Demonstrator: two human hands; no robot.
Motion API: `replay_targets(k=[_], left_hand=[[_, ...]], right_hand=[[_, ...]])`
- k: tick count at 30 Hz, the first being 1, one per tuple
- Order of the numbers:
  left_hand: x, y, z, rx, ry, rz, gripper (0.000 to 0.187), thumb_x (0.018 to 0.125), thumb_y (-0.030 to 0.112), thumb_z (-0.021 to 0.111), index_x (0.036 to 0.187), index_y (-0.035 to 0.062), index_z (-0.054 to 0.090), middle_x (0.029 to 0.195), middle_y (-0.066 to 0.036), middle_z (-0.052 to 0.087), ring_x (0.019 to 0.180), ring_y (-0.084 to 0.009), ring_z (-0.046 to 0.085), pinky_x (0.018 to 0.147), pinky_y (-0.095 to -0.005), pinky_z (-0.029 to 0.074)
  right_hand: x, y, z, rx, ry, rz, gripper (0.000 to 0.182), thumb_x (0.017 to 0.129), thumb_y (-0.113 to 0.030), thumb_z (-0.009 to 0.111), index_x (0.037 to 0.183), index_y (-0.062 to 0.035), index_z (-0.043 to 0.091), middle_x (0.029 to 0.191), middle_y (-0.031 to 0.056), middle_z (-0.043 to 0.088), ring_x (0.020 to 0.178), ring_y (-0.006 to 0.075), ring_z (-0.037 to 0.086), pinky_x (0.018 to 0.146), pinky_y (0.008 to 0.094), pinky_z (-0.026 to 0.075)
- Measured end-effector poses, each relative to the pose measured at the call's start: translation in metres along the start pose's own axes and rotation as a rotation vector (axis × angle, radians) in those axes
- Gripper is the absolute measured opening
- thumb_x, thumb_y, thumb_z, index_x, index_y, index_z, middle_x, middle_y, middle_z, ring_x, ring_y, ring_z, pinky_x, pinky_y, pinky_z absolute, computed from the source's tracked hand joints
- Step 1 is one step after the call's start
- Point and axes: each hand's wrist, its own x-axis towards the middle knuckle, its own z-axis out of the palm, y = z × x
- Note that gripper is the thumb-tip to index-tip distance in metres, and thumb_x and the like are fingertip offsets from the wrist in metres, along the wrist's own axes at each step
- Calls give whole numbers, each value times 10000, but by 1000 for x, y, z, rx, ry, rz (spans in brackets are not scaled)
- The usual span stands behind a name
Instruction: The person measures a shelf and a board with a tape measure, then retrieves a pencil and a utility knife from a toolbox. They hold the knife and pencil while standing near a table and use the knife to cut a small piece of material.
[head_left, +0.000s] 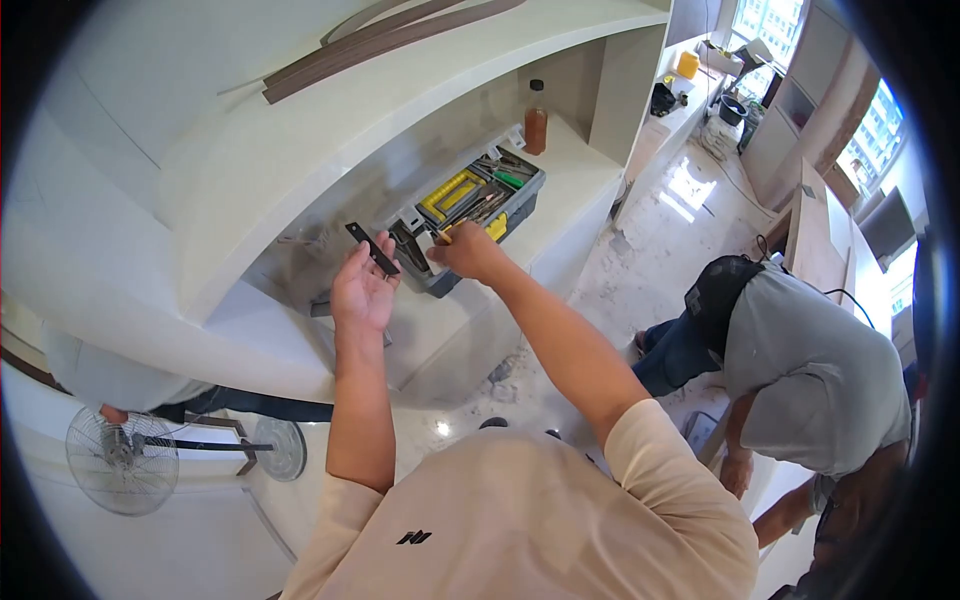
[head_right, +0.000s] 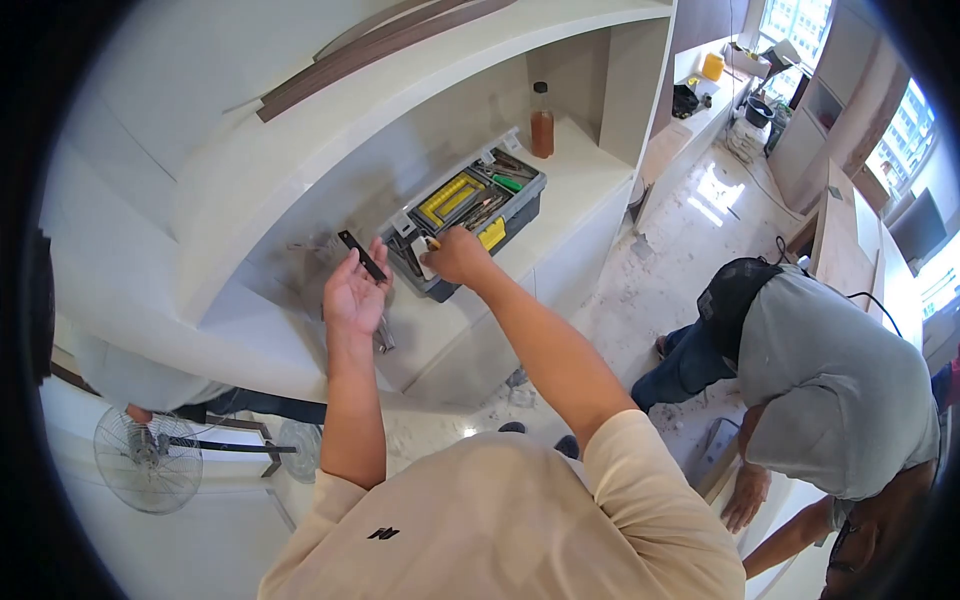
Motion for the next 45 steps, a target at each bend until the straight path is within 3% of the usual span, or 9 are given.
replay_targets(k=[7, 10, 17, 19, 23, 25, 31, 42, 45], left_hand=[[1, 0, -2, -2, -3, -4, 188, 886, 160, 602, 1056, 121, 533, 1189, -107, 602, 1103, -208, 542, 846, -371, 413], [1, 1, -1, -14, -6, -7, 236, 884, 170, 607, 1097, 107, 529, 1198, -103, 600, 1116, -206, 535, 878, -375, 389], [1, 3, 1, -22, -5, -18, 288, 873, 179, 623, 1127, 86, 525, 1238, -111, 577, 1122, -208, 529, 899, -374, 372], [1, 1, 1, -25, -2, -13, 281, 871, 176, 626, 1119, 85, 529, 1230, -116, 579, 1120, -212, 531, 895, -373, 376], [-1, 0, -2, -39, -21, -16, 268, 872, 165, 623, 1109, 80, 532, 1213, -121, 584, 1116, -216, 533, 885, -373, 386], [-4, -2, 1, -20, -35, -8, 258, 876, 160, 615, 1104, 73, 532, 1205, -120, 585, 1109, -217, 534, 881, -374, 390], [-22, -13, -15, 27, 26, -32, 197, 885, 152, 597, 1065, 88, 550, 1200, -101, 592, 1110, -216, 529, 899, -374, 380], [-91, -59, -41, 293, 6, -44, 57, 885, 95, 589, 931, 128, 577, 1246, -97, 597, 1043, -175, 586, 782, -346, 462], [-104, -60, -43, 294, 3, -63, 67, 881, 66, 597, 945, 88, 591, 1233, -100, 600, 1036, -167, 572, 816, -328, 439]], right_hand=[[25, -10, 32, -362, 118, 3, 400, 752, -420, 721, 904, -50, 704, 948, 179, 680, 901, 317, 666, 769, 406, 534], [10, -24, 24, -318, 25, 75, 424, 779, -353, 703, 996, 6, 647, 1045, 183, 659, 960, 321, 652, 825, 389, 524], [-39, 7, 27, -64, 265, -184, 300, 809, -305, 660, 994, -69, 688, 1037, 201, 640, 951, 363, 613, 790, 405, 512], [-67, 36, 27, 146, 206, -157, 314, 809, -309, 669, 996, -57, 688, 926, 190, 658, 861, 340, 638, 746, 396, 507], [-115, 112, 34, 357, 65, 174, 321, 828, -318, 679, 942, -18, 680, 687, 93, 605, 617, 167, 546, 618, 324, 457], [-141, 129, 27, 477, 117, 320, 279, 836, -270, 680, 929, -7, 682, 680, 49, 585, 618, 121, 504, 592, 294, 439], [-157, 137, 8, 627, 232, 314, 221, 847, -198, 678, 928, 8, 685, 701, 33, 593, 662, 91, 501, 622, 267, 435], [-62, 33, -15, 96, 499, -417, 240, 878, -212, 620, 1010, -18, 664, 879, 180, 675, 855, 323, 646, 763, 355, 494], [-42, 18, -2, 44, 285, -90, 280, 881, -271, 607, 981, -17, 671, 855, 199, 665, 812, 353, 630, 755, 374, 489]])
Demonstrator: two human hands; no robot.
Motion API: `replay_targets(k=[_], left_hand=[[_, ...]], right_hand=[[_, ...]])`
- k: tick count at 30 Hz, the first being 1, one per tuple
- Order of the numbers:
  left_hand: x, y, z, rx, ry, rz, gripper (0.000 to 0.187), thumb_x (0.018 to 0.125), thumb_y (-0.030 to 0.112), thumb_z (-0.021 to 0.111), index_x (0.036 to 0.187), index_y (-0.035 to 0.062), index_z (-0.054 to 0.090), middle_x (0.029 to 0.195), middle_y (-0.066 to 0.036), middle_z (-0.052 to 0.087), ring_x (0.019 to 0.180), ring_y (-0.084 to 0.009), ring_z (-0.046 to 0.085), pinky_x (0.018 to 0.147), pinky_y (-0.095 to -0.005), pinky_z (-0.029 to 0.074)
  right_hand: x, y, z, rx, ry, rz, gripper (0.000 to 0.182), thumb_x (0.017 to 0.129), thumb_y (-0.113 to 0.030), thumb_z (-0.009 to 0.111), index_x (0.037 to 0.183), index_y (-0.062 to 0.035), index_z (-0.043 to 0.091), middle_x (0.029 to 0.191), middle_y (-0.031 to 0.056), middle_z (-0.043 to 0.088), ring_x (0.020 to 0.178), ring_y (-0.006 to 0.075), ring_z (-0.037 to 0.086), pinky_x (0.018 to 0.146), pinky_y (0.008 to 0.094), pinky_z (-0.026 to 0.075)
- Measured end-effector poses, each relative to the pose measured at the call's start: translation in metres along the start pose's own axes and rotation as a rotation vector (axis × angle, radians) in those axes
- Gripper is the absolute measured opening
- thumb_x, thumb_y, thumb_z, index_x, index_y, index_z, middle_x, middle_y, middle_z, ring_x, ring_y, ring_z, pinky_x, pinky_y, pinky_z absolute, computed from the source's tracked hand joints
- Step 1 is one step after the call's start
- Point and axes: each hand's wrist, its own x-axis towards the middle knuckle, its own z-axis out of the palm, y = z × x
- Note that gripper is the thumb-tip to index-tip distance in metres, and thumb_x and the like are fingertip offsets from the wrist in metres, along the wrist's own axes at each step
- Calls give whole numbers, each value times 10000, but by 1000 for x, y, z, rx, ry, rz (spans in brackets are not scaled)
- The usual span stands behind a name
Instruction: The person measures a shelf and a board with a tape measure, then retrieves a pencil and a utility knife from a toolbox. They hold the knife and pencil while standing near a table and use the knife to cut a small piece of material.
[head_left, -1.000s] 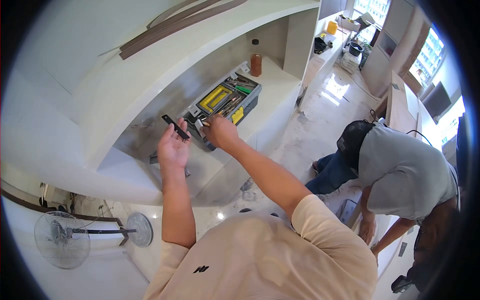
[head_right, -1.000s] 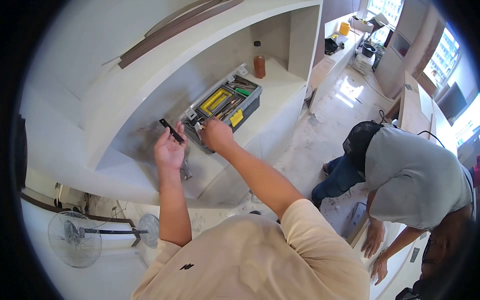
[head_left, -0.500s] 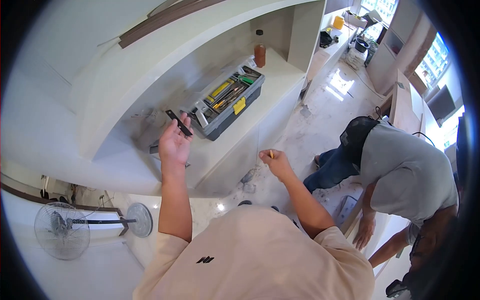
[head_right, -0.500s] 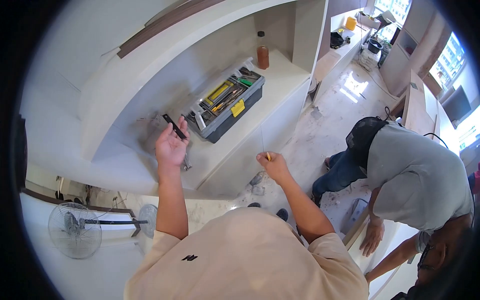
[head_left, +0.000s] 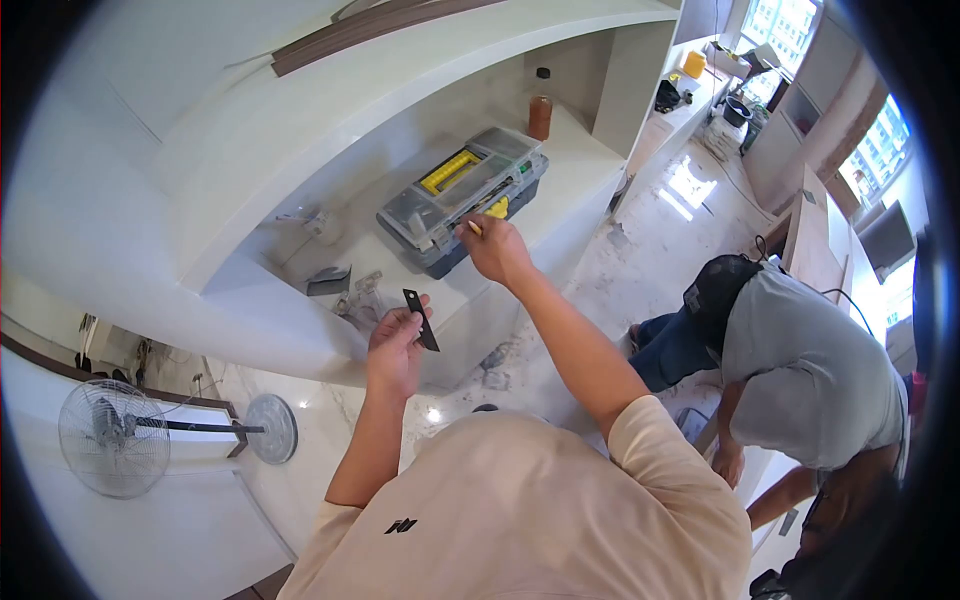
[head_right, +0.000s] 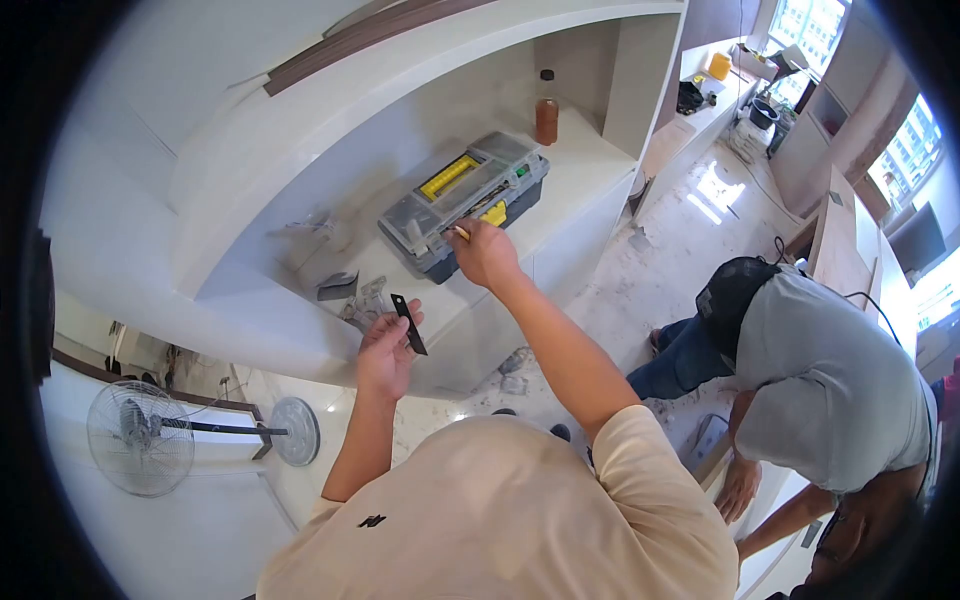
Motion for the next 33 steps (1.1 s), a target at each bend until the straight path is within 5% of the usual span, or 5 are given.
replay_targets(k=[8, 13, 17, 26, 33], left_hand=[[-6, -7, -12, 2, 30, -17, 54, 859, 39, 610, 871, 91, 612, 1242, -126, 591, 1091, -194, 560, 925, -368, 417], [24, -1, 4, 940, -130, 521, 50, 809, 52, 644, 820, 75, 601, 1340, -194, 498, 1237, -303, 458, 1017, -412, 367], [81, 16, 17, 1354, -314, 846, 118, 748, 87, 661, 838, 63, 591, 1319, -209, 505, 1261, -402, 416, 1055, -463, 321], [113, 22, 38, 1595, -312, 543, 120, 776, 116, 655, 832, 66, 561, 1312, -223, 510, 1264, -403, 420, 1028, -459, 345], [25, 33, 13, 1154, -413, 507, 106, 819, 130, 628, 848, 59, 555, 1333, -172, 515, 1278, -337, 432, 1031, -453, 319]], right_hand=[[33, -20, 28, 222, -61, 27, 299, 837, -289, 641, 862, 9, 649, 772, 222, 640, 729, 351, 613, 695, 400, 485], [78, -34, 28, 675, -190, 42, 153, 818, -135, 641, 823, 18, 650, 722, 78, 647, 688, 130, 575, 661, 280, 456], [79, -55, 5, 426, -261, 4, 153, 785, -135, 667, 836, 9, 666, 750, 83, 665, 709, 152, 599, 696, 287, 467], [90, -32, 6, 170, -269, -52, 238, 762, -253, 690, 828, -24, 691, 768, 182, 662, 733, 280, 638, 711, 370, 490], [41, -13, -8, -191, -295, -110, 286, 829, -329, 621, 920, -68, 695, 852, 238, 653, 842, 391, 625, 751, 424, 489]])
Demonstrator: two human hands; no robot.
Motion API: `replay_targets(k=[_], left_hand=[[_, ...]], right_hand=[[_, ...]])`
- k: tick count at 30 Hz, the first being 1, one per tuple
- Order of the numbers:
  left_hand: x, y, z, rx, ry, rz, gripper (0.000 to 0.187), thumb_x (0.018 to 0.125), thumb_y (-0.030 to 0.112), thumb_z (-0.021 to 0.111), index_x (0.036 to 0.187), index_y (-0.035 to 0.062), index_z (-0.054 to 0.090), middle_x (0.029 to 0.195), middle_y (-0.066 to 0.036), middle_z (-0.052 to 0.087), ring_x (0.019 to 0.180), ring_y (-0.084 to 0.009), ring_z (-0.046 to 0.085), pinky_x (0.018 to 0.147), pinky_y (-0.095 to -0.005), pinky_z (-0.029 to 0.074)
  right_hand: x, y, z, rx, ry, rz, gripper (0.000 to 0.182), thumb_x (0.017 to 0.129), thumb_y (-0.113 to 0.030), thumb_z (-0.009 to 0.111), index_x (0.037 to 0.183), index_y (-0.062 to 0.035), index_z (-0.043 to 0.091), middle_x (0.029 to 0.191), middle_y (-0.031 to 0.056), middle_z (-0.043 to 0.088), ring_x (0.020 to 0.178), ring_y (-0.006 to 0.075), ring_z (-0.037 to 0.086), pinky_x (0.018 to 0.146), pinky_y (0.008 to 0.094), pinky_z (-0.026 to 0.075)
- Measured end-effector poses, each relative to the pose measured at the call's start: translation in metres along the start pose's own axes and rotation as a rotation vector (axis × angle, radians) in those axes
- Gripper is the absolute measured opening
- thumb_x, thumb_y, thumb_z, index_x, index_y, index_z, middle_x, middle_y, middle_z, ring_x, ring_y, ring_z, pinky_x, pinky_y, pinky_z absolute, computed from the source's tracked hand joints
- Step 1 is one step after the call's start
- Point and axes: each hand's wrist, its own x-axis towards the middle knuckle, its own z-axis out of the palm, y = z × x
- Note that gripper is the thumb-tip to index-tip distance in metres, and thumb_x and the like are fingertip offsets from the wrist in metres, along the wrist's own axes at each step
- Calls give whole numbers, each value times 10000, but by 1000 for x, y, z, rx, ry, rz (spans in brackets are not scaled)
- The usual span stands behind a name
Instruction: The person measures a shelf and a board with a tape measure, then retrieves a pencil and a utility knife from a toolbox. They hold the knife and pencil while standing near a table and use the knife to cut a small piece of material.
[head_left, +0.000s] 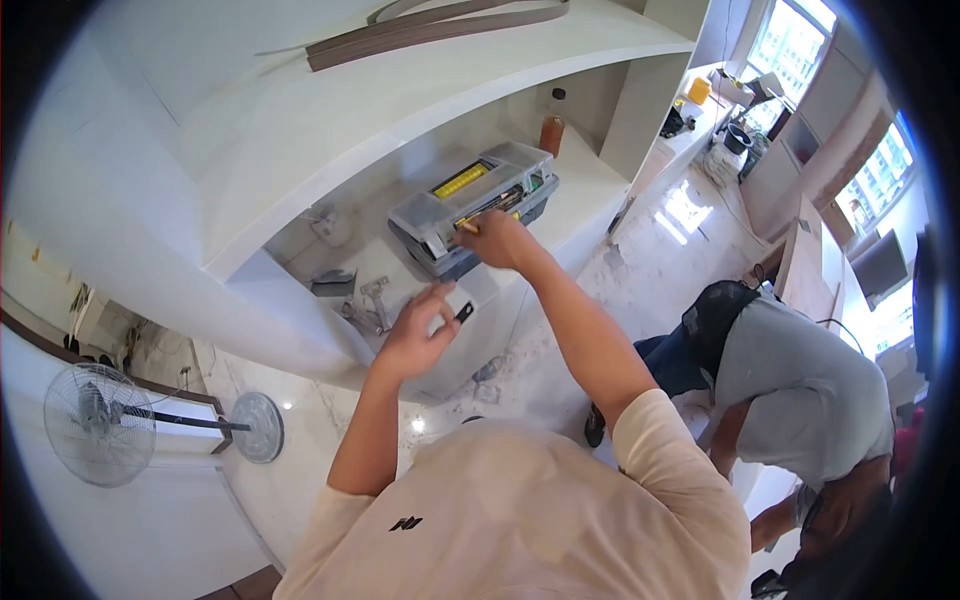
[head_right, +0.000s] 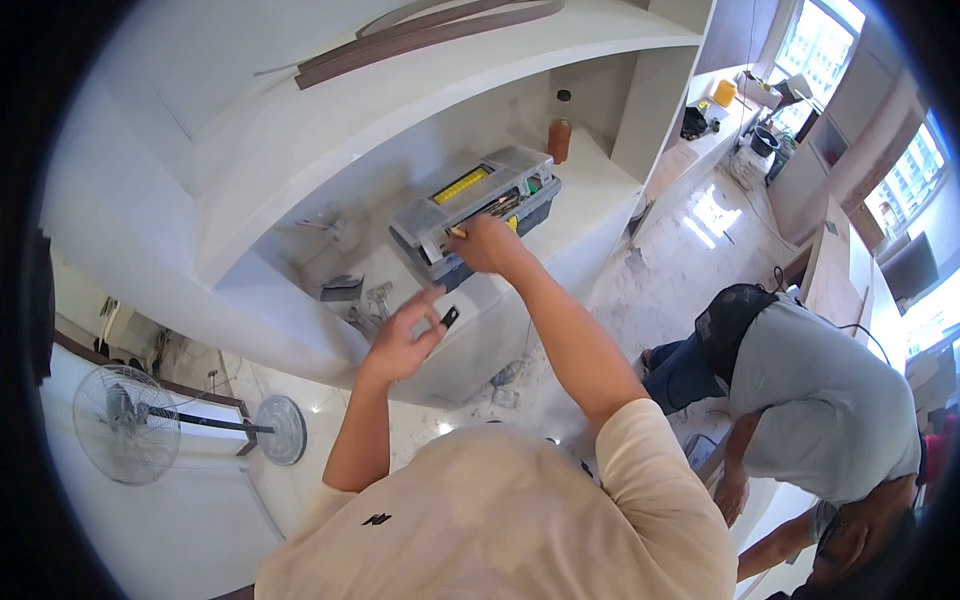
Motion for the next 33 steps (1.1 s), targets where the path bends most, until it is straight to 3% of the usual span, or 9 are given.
replay_targets(k=[5, 8, 9, 11, 12, 20, 25, 31, 33], left_hand=[[-37, -9, 20, -615, 26, -208, 75, 867, 103, 617, 860, 54, 561, 1142, -117, 624, 1030, -208, 591, 893, -326, 437], [-25, -14, 40, -969, 90, -465, 22, 892, 51, 586, 895, 65, 570, 1006, -74, 624, 890, -122, 569, 813, -294, 454], [-19, -8, 46, -1119, 114, -506, 29, 894, 67, 600, 901, 78, 574, 893, -23, 617, 834, -127, 573, 775, -297, 461], [-9, -3, 57, -1182, 104, -544, 56, 886, 93, 626, 909, 84, 576, 858, -6, 617, 790, -108, 573, 735, -283, 459], [-3, -1, 61, -1213, 98, -560, 72, 882, 107, 639, 913, 87, 577, 841, 2, 617, 769, -99, 573, 716, -275, 458], [16, 8, 102, -1052, -96, -649, 73, 871, 118, 649, 887, 88, 585, 783, 20, 603, 699, -84, 545, 654, -253, 424], [23, 14, 122, -1020, -188, -762, 84, 853, 138, 669, 861, 84, 606, 739, 30, 580, 639, -66, 491, 605, -226, 374], [24, 27, 142, -772, -410, -708, 94, 865, 176, 660, 797, 143, 604, 749, 52, 585, 675, -68, 503, 646, -241, 363], [22, 19, 149, -795, -438, -648, 55, 864, 146, 652, 857, 93, 638, 757, 24, 602, 672, -74, 517, 612, -230, 384]], right_hand=[[-75, 16, -8, 249, -18, 151, 272, 859, -278, 609, 982, -44, 674, 750, 161, 638, 730, 276, 613, 695, 376, 483], [-102, 51, 19, 488, -19, 291, 298, 871, -223, 601, 1086, -18, 624, 783, 70, 604, 664, 165, 535, 622, 302, 454], [-114, 58, 23, 684, -64, 352, 309, 875, -197, 594, 1123, -14, 601, 821, 54, 593, 664, 140, 514, 613, 280, 437], [-135, 59, 21, 1075, -141, 459, 346, 883, -146, 582, 1197, -4, 556, 895, 21, 570, 664, 89, 474, 595, 237, 404], [-146, 57, 19, 1063, -130, 435, 342, 889, -134, 569, 1205, -6, 550, 904, 21, 566, 660, 82, 464, 592, 232, 400], [-201, 49, 3, 1214, 43, 480, 291, 912, -112, 539, 1185, -18, 566, 898, 11, 557, 640, 68, 437, 557, 217, 372], [-222, 67, 13, 1203, 192, 584, 215, 893, -177, 623, 1057, -40, 613, 847, -11, 550, 580, 52, 388, 508, 205, 310], [-235, 67, 17, 1258, 295, 615, 148, 862, -203, 679, 892, -81, 601, 710, -52, 494, 548, 42, 376, 495, 208, 293], [-240, 70, 19, 1324, 320, 658, 142, 852, -189, 683, 831, -99, 576, 677, -57, 468, 532, 42, 372, 485, 210, 287]])
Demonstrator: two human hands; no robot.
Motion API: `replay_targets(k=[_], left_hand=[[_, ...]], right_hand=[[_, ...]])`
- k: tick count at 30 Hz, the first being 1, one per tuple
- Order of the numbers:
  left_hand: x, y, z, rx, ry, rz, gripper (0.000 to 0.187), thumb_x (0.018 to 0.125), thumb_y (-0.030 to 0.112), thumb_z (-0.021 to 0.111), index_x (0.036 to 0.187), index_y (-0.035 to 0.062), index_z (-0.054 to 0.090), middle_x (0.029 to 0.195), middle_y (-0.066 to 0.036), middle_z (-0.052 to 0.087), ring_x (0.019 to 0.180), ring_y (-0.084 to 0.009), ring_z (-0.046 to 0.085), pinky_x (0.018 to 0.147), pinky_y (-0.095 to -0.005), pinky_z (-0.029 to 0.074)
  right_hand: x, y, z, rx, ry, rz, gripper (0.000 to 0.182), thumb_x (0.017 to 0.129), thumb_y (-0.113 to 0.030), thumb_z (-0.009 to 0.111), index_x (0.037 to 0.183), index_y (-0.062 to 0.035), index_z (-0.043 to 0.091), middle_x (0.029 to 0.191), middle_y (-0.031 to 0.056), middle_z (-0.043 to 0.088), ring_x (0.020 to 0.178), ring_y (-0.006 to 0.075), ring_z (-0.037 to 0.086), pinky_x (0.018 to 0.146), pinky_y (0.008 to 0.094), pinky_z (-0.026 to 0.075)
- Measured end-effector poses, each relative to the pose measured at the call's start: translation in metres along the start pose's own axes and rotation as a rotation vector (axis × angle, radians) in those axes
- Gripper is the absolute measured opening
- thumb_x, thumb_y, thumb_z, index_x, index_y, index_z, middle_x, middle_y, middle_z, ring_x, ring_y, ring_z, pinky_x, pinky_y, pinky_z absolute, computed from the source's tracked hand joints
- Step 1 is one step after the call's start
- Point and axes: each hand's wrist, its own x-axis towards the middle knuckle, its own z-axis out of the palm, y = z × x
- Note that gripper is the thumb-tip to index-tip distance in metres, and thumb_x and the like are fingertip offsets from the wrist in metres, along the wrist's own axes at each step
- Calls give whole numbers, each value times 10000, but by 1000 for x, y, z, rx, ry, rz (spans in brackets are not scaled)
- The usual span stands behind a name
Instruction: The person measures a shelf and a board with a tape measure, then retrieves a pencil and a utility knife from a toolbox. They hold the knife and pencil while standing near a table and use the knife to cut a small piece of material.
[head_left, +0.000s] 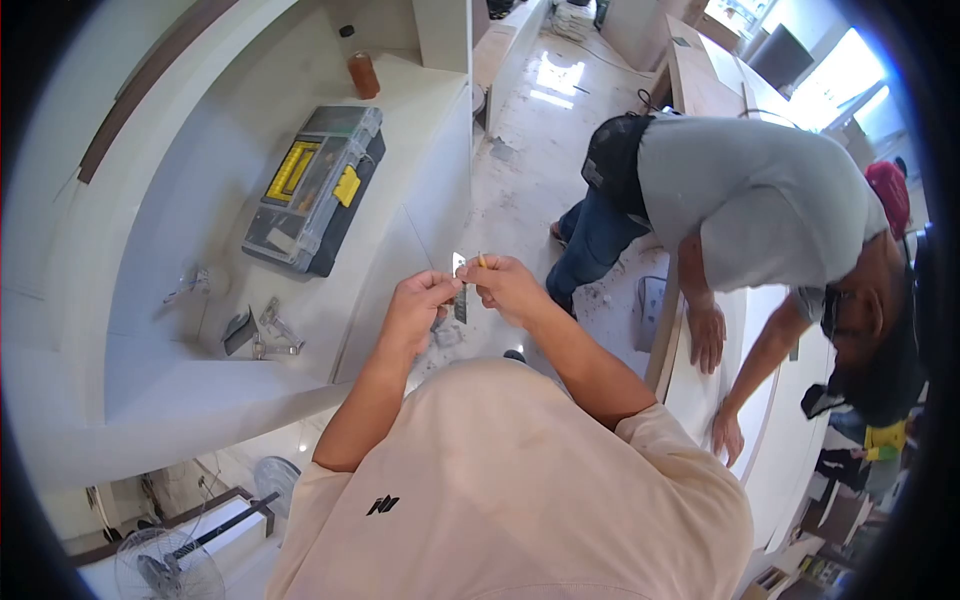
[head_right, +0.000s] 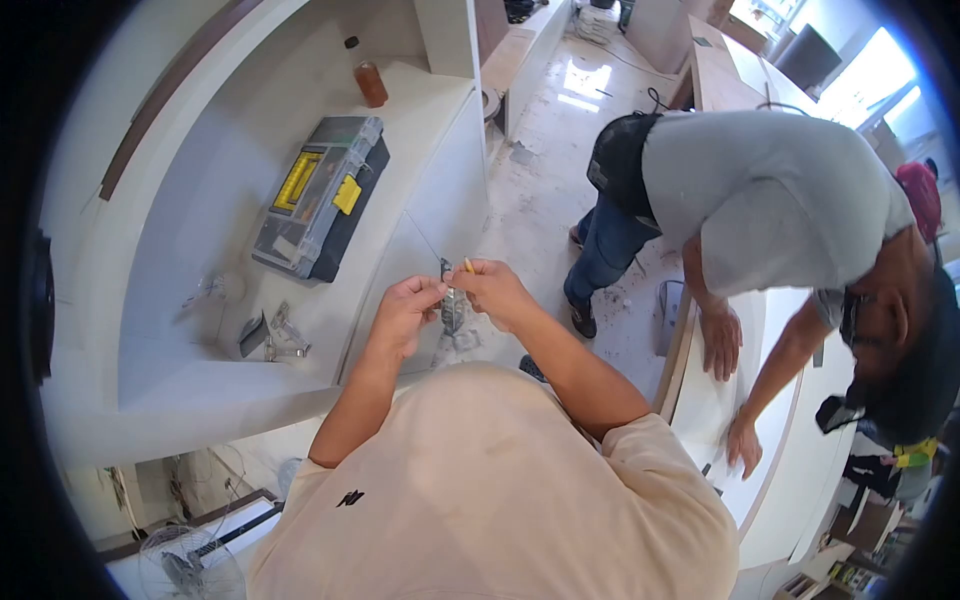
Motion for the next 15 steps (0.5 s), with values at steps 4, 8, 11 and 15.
replay_targets(k=[4, 8, 11, 15], left_hand=[[-15, 10, 10, 541, 96, 519, 134, 846, 100, 644, 972, 74, 678, 898, -34, 646, 777, -154, 571, 693, -265, 442], [-14, 9, 7, 982, -35, 1139, 216, 783, 42, 662, 993, 83, 691, 1066, -66, 624, 946, -259, 557, 815, -353, 450], [-10, 6, 10, 1003, -105, 1295, 211, 756, 17, 672, 955, 81, 699, 1082, -76, 614, 978, -294, 540, 823, -383, 446], [-8, -4, 11, 747, -58, 1132, 121, 806, 31, 661, 922, 55, 686, 948, -84, 644, 850, -265, 578, 739, -349, 465]], right_hand=[[-10, -6, -8, 202, 63, 93, 163, 831, -148, 676, 757, -119, 533, 648, -51, 439, 505, 44, 365, 453, 211, 268], [-20, 1, -13, 349, 85, 157, 134, 808, -123, 673, 784, -104, 543, 719, -21, 475, 501, 58, 350, 409, 210, 226], [-28, 7, -13, 330, 48, 153, 99, 838, -147, 638, 855, -67, 581, 738, -1, 514, 531, 59, 393, 446, 205, 268], [-55, 11, -16, 337, 69, 79, 208, 881, -144, 579, 1047, -19, 581, 869, 27, 557, 590, 72, 425, 496, 206, 310]])
